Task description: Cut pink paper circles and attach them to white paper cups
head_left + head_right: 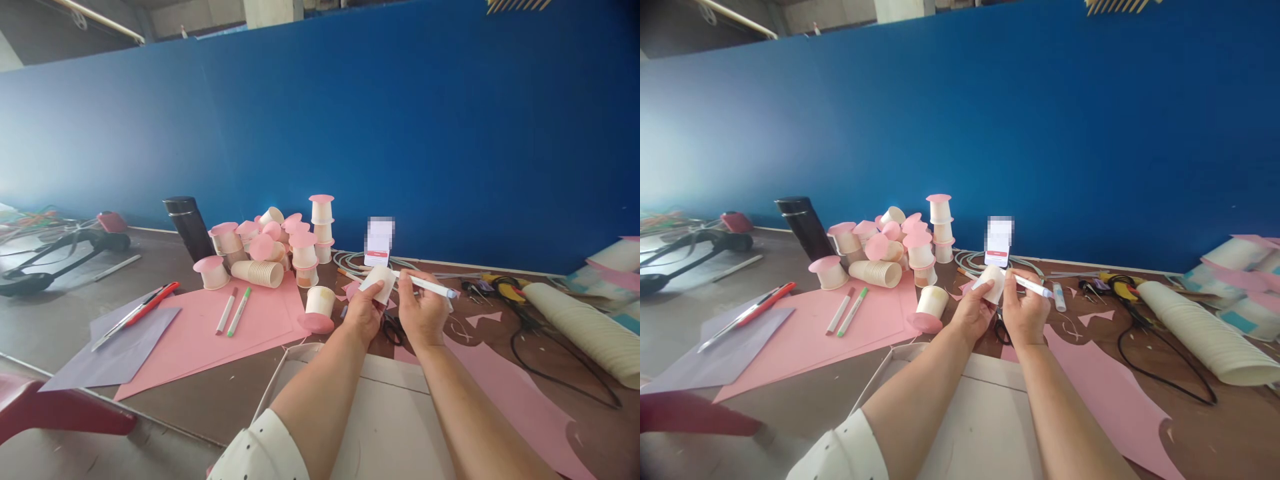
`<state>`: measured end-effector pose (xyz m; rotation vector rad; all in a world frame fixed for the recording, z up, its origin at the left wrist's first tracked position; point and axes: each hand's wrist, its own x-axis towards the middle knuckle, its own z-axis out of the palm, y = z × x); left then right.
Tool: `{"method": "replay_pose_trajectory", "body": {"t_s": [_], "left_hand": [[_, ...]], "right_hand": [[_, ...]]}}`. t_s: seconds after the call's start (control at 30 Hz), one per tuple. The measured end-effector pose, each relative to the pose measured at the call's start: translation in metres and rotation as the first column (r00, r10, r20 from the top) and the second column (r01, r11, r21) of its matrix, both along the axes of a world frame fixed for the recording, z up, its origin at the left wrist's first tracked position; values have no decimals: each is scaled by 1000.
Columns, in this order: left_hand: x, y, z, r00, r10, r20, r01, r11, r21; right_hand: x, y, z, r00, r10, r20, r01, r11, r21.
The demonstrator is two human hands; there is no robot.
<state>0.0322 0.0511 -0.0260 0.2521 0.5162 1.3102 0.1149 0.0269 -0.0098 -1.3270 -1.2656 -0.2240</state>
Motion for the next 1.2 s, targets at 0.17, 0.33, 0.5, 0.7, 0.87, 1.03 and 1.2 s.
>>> {"method": "replay_pose_trajectory", "body": {"t_s": [0.17,0.33,0.5,0.7,0.87,1.03,1.2], "left_hand": [[0,0,-1,1000,-3,5,3,1000,17],[1,0,-2,1000,-14,-1,14,999,33],[0,-2,-1,1000,-19,-10,19,999,41],[1,-2,-2,1000,-13,-16,14,998,67],[2,-1,-4,1000,-15,-14,16,997,77],[1,0,-4,1000,-14,-22,15,997,70],[2,0,-5,1000,-14,-16,14,998,61]], "right_hand": [[1,0,-1,1000,-1,10,1,1000,12],[2,2,-3,1000,-2,9,2,1000,-23],[2,2,-4,1000,-4,4,4,1000,-31],[2,3,-5,1000,-16,11,16,999,-30],[2,4,-6,1000,-28,13,28,999,-38],[2,4,-6,999,-32,13,33,999,-42],[2,4,-6,999,-42,26,43,998,-38]]}}
